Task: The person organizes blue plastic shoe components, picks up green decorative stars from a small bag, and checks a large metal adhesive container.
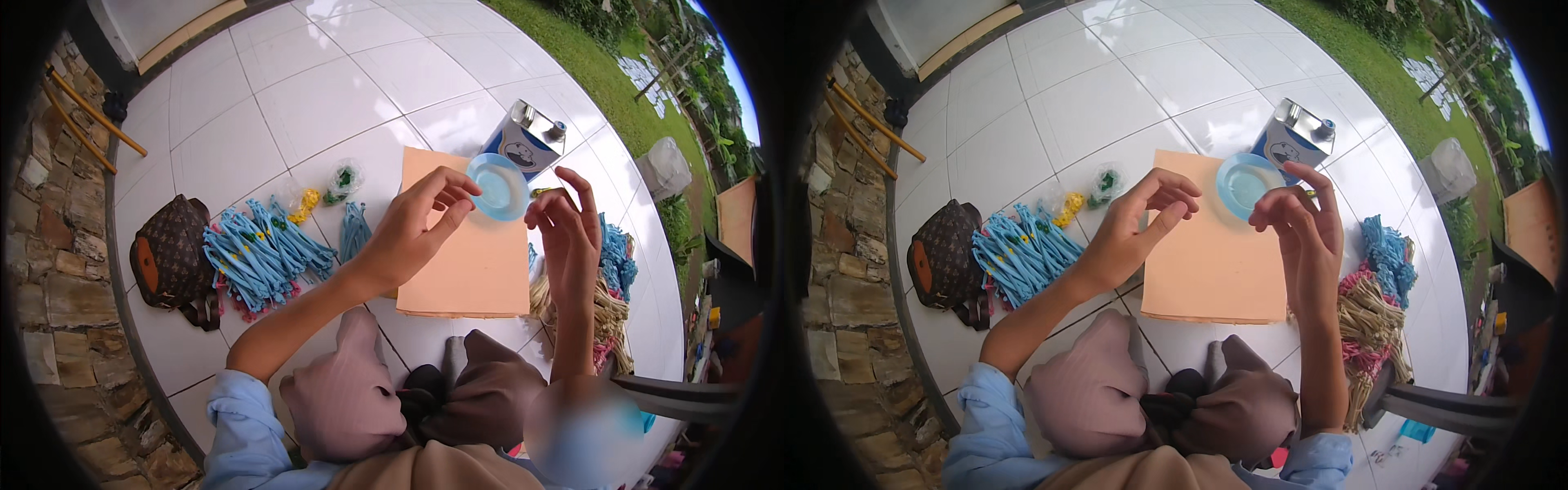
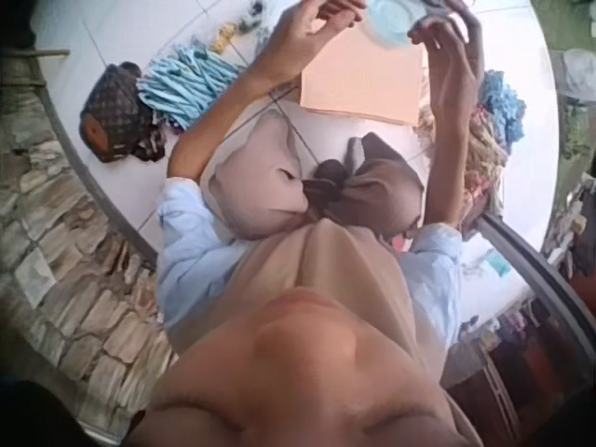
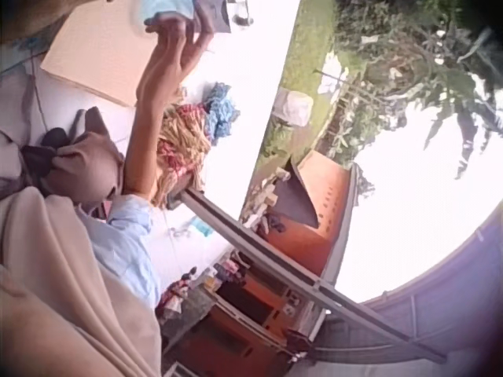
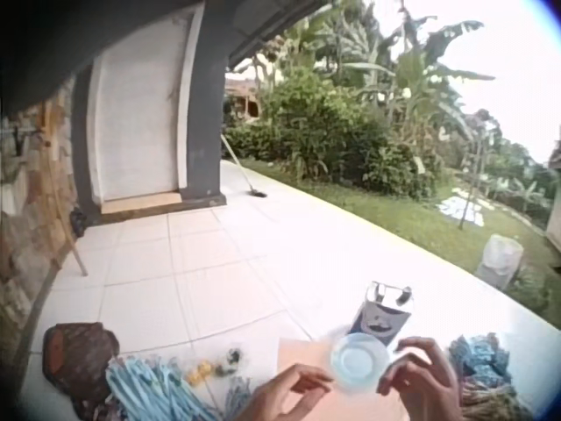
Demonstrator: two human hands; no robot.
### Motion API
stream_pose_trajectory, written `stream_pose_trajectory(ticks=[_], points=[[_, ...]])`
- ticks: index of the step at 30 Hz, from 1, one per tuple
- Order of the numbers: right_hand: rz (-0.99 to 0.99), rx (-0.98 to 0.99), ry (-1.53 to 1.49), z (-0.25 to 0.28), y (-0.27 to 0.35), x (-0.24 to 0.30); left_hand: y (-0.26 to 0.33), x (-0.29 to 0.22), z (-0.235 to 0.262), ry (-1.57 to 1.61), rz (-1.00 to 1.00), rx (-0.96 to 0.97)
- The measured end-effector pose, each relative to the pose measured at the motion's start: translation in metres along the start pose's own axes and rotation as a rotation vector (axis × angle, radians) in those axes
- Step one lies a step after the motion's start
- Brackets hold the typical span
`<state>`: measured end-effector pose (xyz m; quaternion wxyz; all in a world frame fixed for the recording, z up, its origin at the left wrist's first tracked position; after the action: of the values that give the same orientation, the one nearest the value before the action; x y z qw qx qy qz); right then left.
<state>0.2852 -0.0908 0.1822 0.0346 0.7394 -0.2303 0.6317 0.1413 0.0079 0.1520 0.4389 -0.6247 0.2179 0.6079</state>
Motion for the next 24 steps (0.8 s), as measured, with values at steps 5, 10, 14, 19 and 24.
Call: stream_pose_trajectory(ticks=[5,10,14,19,24], points=[[0.090,-0.429,0.077,0.158,0.064,0.019,-0.080,0.006,-0.164,-0.015,0.018,0.493],[-0.167,-0.726,0.054,0.270,0.133,-0.099,-0.083,0.123,-0.316,0.101,0.337,0.236],[-0.354,-0.753,0.136,0.298,0.182,-0.205,-0.023,0.211,-0.361,-0.164,0.473,-0.074],[-0.408,-0.595,0.568,0.271,0.190,-0.269,0.041,0.263,-0.319,-0.576,0.395,-0.347],[-0.306,-0.463,1.013,0.254,0.179,-0.275,0.048,0.296,-0.316,-0.455,0.348,-0.059]])
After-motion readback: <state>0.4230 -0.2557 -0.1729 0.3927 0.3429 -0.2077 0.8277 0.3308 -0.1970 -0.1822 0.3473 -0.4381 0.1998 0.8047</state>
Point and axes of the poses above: each hand's wrist, its own y-axis away from the middle knuckle, its own z-axis out of the back of the hand, x = y × z, the point moved 7 cm from there along -y, towards the middle knuckle, and after that the axes turned 5 degrees about x, right-handed, at the moved point
